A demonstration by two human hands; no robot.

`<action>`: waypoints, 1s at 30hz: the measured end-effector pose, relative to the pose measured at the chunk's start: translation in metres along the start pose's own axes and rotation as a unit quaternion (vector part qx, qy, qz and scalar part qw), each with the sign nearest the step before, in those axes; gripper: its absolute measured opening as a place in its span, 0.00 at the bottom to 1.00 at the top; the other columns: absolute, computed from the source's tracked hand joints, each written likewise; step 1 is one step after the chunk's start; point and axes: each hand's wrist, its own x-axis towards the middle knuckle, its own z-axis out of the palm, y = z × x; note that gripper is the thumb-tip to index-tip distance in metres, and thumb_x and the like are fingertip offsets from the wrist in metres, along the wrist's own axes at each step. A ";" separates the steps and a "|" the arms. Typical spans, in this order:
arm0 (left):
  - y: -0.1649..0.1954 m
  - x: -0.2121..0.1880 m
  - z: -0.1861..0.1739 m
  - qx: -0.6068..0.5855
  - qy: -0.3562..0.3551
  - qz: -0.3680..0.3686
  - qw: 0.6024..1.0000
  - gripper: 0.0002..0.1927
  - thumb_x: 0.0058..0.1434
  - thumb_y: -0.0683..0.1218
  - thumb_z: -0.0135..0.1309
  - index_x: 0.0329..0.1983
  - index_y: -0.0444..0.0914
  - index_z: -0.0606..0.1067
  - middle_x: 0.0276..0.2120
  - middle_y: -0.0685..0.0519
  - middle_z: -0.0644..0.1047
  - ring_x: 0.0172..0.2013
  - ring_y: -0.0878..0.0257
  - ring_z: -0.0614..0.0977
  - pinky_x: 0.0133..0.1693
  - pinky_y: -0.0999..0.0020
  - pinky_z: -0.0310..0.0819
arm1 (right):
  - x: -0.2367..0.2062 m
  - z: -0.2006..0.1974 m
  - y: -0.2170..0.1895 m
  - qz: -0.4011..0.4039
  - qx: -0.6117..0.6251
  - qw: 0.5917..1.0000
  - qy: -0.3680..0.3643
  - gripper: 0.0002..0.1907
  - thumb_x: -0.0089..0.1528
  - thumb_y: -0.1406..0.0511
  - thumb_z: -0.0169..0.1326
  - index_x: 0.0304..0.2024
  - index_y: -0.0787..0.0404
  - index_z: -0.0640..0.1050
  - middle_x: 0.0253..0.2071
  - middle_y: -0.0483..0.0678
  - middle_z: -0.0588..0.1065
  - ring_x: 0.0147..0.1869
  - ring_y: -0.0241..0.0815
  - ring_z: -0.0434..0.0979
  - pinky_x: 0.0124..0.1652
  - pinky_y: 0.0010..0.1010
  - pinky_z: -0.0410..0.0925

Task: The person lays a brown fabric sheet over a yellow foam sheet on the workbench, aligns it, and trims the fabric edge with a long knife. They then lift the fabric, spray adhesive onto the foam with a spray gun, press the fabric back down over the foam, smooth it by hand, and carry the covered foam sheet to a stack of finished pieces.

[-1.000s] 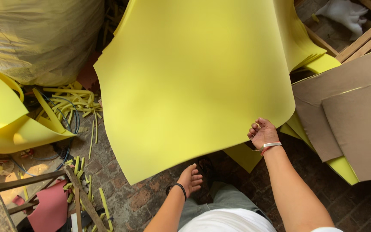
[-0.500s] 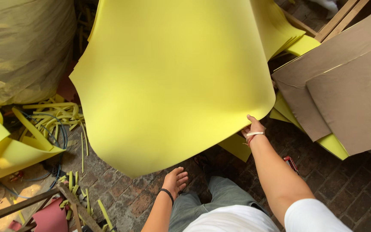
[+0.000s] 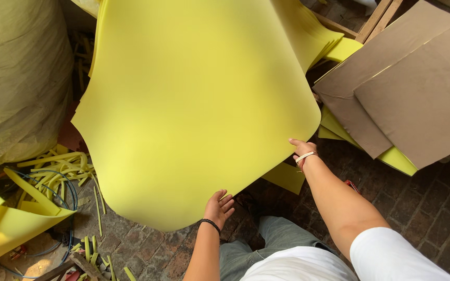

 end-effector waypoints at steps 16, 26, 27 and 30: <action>-0.021 0.000 0.007 -0.337 0.060 0.022 0.939 0.33 0.69 0.64 0.45 0.69 0.39 0.63 0.62 0.44 0.70 0.61 0.48 0.71 0.61 0.48 0.67 | -0.015 0.002 -0.038 -0.049 0.273 0.944 -0.179 0.13 0.62 0.68 0.56 0.49 0.64 0.74 0.44 0.48 0.78 0.46 0.40 0.81 0.41 0.31 0.73; 0.160 -0.150 -0.026 -0.372 0.114 0.411 0.825 0.12 0.71 0.45 0.49 0.53 0.35 0.73 0.44 0.48 0.81 0.42 0.58 0.85 0.45 0.66 0.82 | -0.009 0.005 -0.093 -0.139 0.423 0.883 -0.148 0.21 0.66 0.57 0.48 0.56 0.63 0.73 0.52 0.54 0.76 0.53 0.52 0.78 0.50 0.43 0.74; 0.179 -0.168 -0.028 -0.351 0.076 0.454 0.815 0.10 0.70 0.42 0.50 0.53 0.36 0.73 0.43 0.50 0.81 0.40 0.60 0.85 0.43 0.68 0.82 | 0.008 0.002 -0.105 -0.136 0.439 0.879 -0.129 0.26 0.66 0.53 0.45 0.59 0.63 0.73 0.56 0.55 0.76 0.57 0.54 0.78 0.53 0.45 0.73; 0.214 -0.215 -0.024 -0.268 0.085 0.553 0.784 0.09 0.71 0.38 0.51 0.53 0.33 0.73 0.43 0.48 0.80 0.41 0.59 0.83 0.42 0.67 0.81 | 0.047 -0.031 -0.130 -0.194 0.415 0.868 -0.195 0.34 0.68 0.49 0.37 0.65 0.66 0.70 0.63 0.56 0.74 0.66 0.55 0.75 0.62 0.46 0.69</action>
